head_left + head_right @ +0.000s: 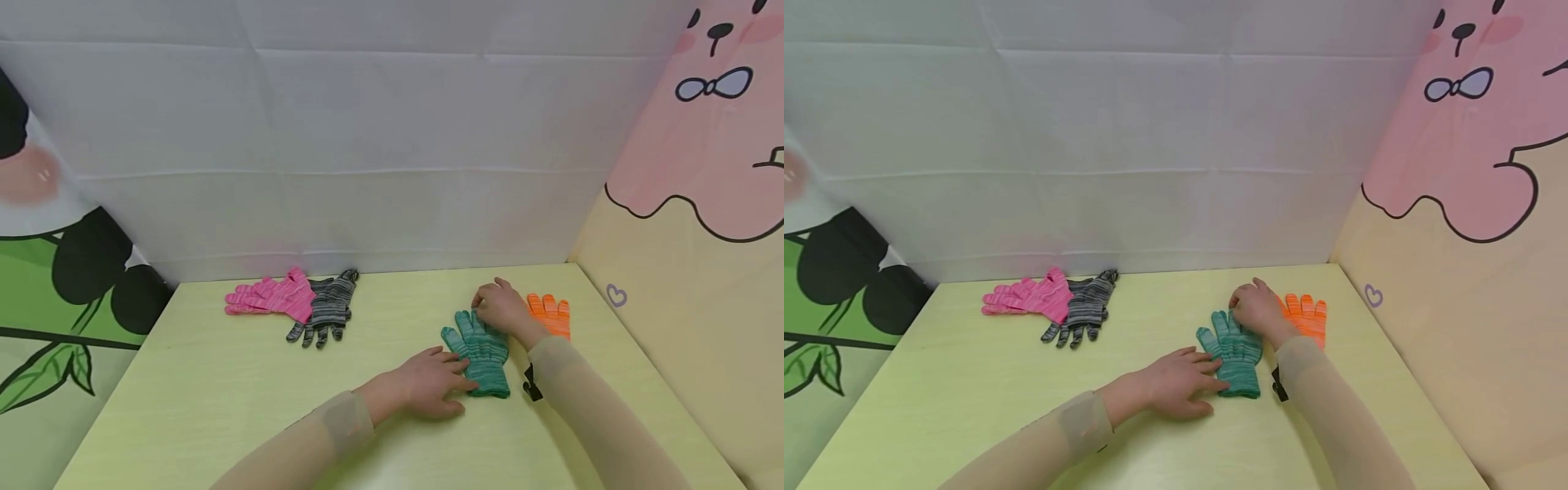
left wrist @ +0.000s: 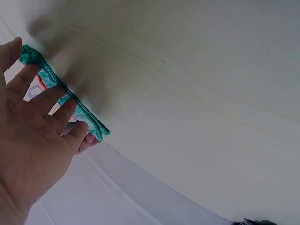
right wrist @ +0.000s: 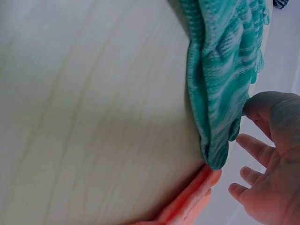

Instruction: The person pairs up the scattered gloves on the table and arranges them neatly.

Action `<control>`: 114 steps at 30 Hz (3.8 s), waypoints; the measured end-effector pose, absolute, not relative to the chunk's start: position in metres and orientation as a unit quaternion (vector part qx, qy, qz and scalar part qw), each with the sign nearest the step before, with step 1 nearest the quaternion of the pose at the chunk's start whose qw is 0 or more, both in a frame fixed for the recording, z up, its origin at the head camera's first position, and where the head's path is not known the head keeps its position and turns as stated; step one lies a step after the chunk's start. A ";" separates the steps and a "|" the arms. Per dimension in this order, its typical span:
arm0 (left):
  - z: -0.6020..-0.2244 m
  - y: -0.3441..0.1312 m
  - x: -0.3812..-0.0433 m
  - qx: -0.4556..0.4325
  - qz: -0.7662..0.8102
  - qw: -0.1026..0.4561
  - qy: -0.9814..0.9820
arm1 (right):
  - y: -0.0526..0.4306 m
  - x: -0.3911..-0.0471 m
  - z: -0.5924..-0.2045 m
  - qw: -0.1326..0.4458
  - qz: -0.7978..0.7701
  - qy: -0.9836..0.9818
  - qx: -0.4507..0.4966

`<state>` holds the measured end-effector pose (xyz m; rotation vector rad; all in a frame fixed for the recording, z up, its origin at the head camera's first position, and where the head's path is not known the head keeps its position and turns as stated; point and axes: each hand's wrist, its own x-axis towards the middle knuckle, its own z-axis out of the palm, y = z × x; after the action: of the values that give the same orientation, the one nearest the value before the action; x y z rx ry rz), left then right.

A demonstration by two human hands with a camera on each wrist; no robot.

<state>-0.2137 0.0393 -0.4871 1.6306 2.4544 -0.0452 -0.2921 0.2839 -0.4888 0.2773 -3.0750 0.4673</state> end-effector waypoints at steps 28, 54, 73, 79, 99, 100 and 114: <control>-0.487 0.040 -0.212 0.547 -0.018 0.101 0.831 | 0.273 -0.305 -0.490 0.001 0.190 -0.971 0.148; -0.486 0.042 -0.212 0.545 -0.021 0.100 0.832 | 0.279 -0.296 -0.497 0.028 0.200 -0.971 0.126; -0.488 0.041 -0.212 0.541 -0.018 0.105 0.834 | 0.309 -0.175 -0.467 0.105 0.099 -0.978 0.150; -0.489 0.041 -0.213 0.540 -0.019 0.100 0.835 | 0.294 -0.141 -0.485 0.091 0.079 -0.979 0.164; -0.482 0.045 -0.256 0.347 0.132 0.020 0.928 | 0.282 -0.139 -0.505 0.085 0.123 -0.982 0.116; -0.483 0.046 -0.259 0.329 0.133 0.018 0.935 | 0.282 -0.139 -0.504 0.080 0.124 -0.983 0.113; -0.500 0.064 -0.280 0.275 0.140 0.000 0.951 | 0.280 -0.139 -0.506 0.073 0.125 -0.983 0.110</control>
<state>-0.2798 0.0642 -0.4997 0.8639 2.9883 0.4387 -0.1390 0.2801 -0.5059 0.3293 -2.9527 0.3745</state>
